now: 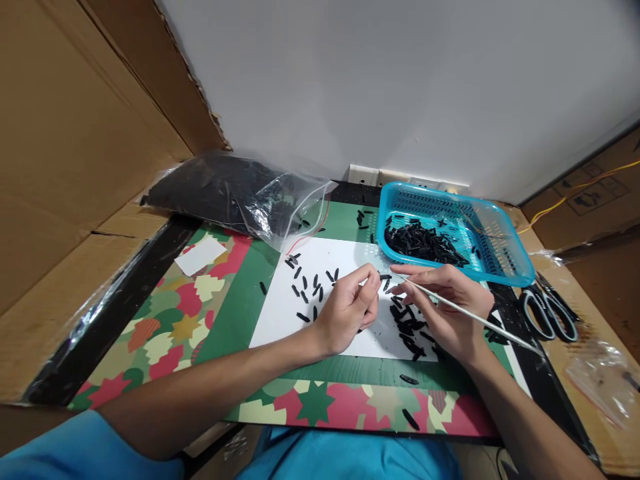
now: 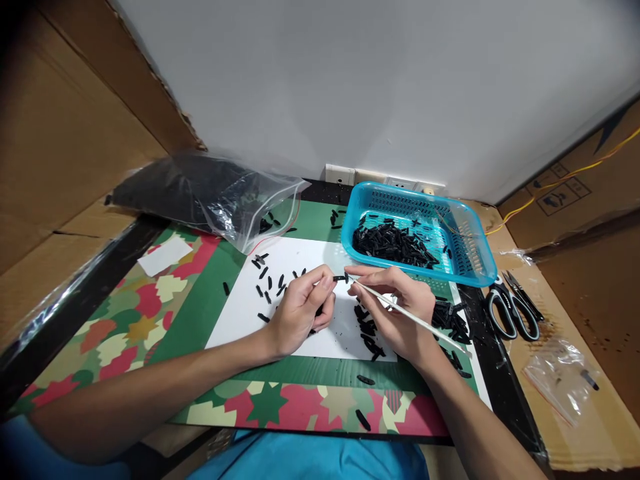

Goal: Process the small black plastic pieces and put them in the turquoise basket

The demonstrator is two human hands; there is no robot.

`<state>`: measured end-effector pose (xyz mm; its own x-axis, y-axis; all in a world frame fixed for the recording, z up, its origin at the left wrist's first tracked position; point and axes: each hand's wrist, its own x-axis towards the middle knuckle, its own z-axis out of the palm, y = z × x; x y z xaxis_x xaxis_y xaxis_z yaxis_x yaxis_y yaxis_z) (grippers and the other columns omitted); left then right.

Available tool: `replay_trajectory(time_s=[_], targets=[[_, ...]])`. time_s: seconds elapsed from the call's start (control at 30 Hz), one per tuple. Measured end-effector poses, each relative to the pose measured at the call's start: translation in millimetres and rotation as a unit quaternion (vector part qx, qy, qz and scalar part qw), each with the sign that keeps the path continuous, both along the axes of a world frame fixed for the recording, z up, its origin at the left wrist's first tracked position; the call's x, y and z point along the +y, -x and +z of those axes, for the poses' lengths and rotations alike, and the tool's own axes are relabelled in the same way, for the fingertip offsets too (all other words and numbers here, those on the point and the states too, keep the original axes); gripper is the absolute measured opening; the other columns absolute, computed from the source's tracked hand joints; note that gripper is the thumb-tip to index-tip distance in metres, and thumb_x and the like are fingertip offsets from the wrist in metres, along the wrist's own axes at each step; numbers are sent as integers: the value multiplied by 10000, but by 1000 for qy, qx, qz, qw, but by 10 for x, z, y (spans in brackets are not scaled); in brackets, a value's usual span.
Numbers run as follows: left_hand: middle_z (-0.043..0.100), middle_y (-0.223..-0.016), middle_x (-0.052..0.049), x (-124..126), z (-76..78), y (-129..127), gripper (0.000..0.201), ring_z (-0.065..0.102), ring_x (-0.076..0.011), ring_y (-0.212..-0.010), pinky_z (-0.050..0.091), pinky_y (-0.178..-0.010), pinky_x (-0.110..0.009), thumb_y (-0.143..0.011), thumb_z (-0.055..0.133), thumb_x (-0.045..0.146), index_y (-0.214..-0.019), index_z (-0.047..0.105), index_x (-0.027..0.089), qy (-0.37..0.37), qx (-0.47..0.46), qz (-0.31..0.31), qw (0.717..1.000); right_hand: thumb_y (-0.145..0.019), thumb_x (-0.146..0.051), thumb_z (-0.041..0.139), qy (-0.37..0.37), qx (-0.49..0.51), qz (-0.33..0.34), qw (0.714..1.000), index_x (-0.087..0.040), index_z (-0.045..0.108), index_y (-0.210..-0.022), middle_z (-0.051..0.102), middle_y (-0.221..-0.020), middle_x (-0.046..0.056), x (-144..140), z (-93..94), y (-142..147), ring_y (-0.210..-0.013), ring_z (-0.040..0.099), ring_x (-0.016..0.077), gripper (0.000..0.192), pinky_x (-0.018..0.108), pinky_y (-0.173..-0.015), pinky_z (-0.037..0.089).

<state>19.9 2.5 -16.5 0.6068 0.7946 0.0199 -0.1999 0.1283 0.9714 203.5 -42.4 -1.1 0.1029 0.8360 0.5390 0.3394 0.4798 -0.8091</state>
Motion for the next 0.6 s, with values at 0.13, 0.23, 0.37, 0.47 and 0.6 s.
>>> replay_trajectory(time_s=[0.13, 0.23, 0.37, 0.47, 0.6], targets=[[392, -483, 118, 1, -19, 1, 375, 299, -66, -401, 261, -442, -194, -1083, 468, 527, -855, 400, 237, -7, -4, 3, 1000, -932, -148, 798, 21, -9, 18, 1000, -211, 734, -949, 854, -1036, 88, -4, -5, -30, -920, 845, 251, 91, 300, -684, 699], [391, -477, 119, 4, -8, -6, 377, 300, -65, -394, 262, -437, -191, -1086, 464, 523, -851, 396, 237, -11, -9, 7, 1000, -919, -133, 809, 21, -18, 27, 999, -217, 748, -936, 857, -1019, 73, 1, -5, -46, -979, 839, 254, 105, 289, -705, 689], [376, -462, 123, 0, 10, -14, 392, 286, -62, -383, 262, -427, -185, -1085, 462, 532, -836, 381, 240, -6, -14, 11, 1000, -918, -138, 811, 19, -13, 52, 998, -218, 745, -938, 859, -1056, 82, 10, -5, -61, -967, 842, 261, 106, 315, -717, 697], [369, -451, 120, -3, 5, -11, 398, 295, -65, -379, 252, -423, -181, -1088, 447, 541, -835, 380, 241, -6, -16, 11, 1000, -929, -154, 802, 16, -10, 66, 998, -221, 744, -946, 862, -1043, 85, 17, -1, -66, -964, 845, 275, 90, 339, -716, 705], [367, -451, 118, 6, -5, -3, 400, 299, -65, -375, 259, -409, -173, -1085, 453, 543, -832, 387, 240, 6, -23, 4, 1000, -920, -137, 800, -4, -25, 63, 998, -231, 744, -918, 866, -1008, 63, 17, 10, -69, -975, 844, 278, 109, 353, -751, 705]])
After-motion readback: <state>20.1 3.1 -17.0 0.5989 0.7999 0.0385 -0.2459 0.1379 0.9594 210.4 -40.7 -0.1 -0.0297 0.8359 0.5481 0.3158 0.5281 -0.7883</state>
